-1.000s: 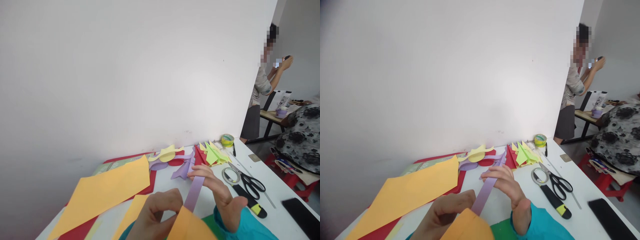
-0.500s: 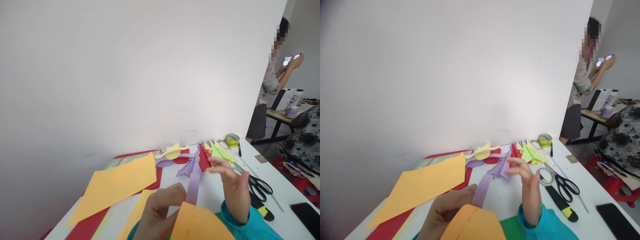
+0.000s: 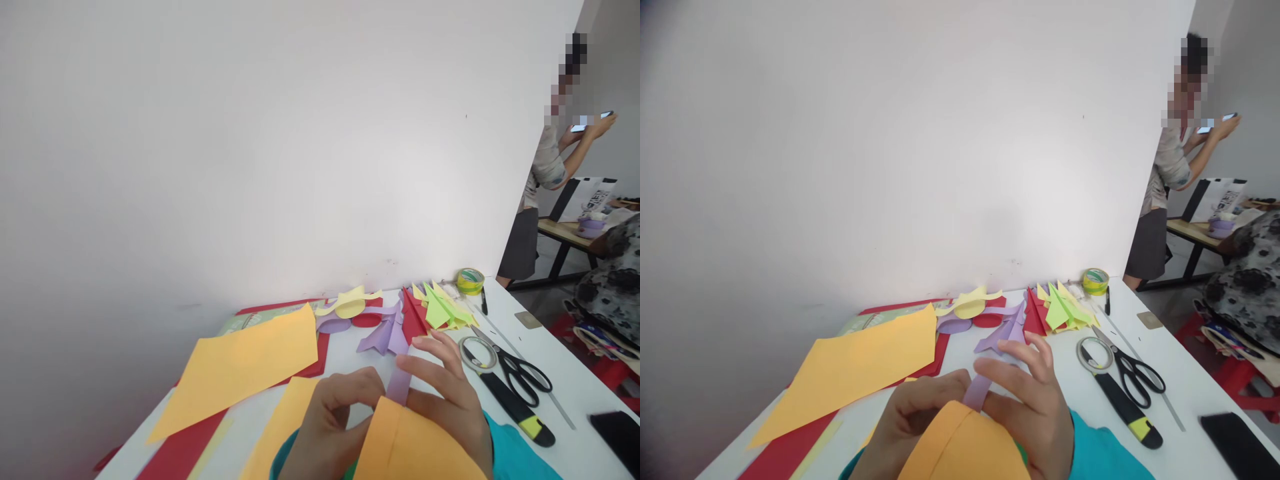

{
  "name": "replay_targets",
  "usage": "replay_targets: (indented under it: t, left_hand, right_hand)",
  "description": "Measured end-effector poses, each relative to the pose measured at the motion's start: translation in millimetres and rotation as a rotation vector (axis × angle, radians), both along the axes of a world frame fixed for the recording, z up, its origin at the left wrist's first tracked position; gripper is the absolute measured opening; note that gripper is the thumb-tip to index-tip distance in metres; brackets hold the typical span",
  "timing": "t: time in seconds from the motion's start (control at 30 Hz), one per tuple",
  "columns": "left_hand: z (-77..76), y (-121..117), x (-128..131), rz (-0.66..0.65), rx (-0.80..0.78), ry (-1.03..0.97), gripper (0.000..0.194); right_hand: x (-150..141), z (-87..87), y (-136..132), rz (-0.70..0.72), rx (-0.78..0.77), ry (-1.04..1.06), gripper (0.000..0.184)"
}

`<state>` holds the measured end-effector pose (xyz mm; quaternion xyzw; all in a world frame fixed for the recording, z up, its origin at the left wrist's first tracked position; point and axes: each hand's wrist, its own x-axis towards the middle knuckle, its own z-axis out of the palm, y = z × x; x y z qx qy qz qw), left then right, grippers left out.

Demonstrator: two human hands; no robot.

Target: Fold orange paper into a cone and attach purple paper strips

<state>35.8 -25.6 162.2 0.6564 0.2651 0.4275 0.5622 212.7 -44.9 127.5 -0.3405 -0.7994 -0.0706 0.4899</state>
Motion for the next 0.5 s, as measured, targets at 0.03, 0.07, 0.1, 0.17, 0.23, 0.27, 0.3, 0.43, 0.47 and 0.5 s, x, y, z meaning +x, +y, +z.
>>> replay_targets:
  t: [0.03,0.07,0.1,0.17,0.23,0.27,0.3,0.43,0.47,0.5]
  left_hand:
    - [-0.6,0.1,-0.6,-0.005,-0.006,0.007,0.010]
    - [-0.9,0.1,-1.1,-0.010,-0.016,0.009,0.009]
    - [-0.9,0.0,-1.3,-0.012,-0.026,0.006,0.009]
    - [-0.2,-0.3,-1.1,-0.012,-0.045,-0.005,0.009]
    - [1.1,-0.4,-0.5,0.007,-0.061,-0.024,0.009]
    - [1.8,-0.4,-0.2,0.018,-0.065,-0.028,0.008]
    - [2.5,-0.3,0.0,0.024,-0.065,-0.026,0.008]
    - [4.7,-1.1,-0.8,-0.008,0.015,0.020,0.009]
    - [5.2,-1.5,-1.3,-0.021,0.048,0.033,0.010]
    - [5.7,-2.1,-1.7,-0.026,0.078,0.041,0.010]
  right_hand:
    - [0.0,0.2,0.1,-0.003,0.018,-0.012,0.018]
    - [-0.1,1.2,0.0,-0.006,0.027,-0.038,0.017]
    - [-0.6,2.7,-0.3,-0.008,0.034,-0.066,0.017]
    - [-1.9,6.4,-1.1,-0.016,0.035,-0.104,0.019]
    - [-3.0,9.3,-1.9,-0.017,0.024,-0.112,0.020]
    - [-3.1,9.9,-2.1,-0.018,0.006,-0.106,0.021]
    - [-2.8,10.0,-1.9,-0.014,-0.015,-0.102,0.021]
    - [1.7,6.2,2.4,0.082,-0.081,-0.085,0.022]
    - [2.9,5.1,4.1,0.111,-0.092,-0.071,0.023]
    - [3.9,4.3,5.7,0.129,-0.109,-0.057,0.025]
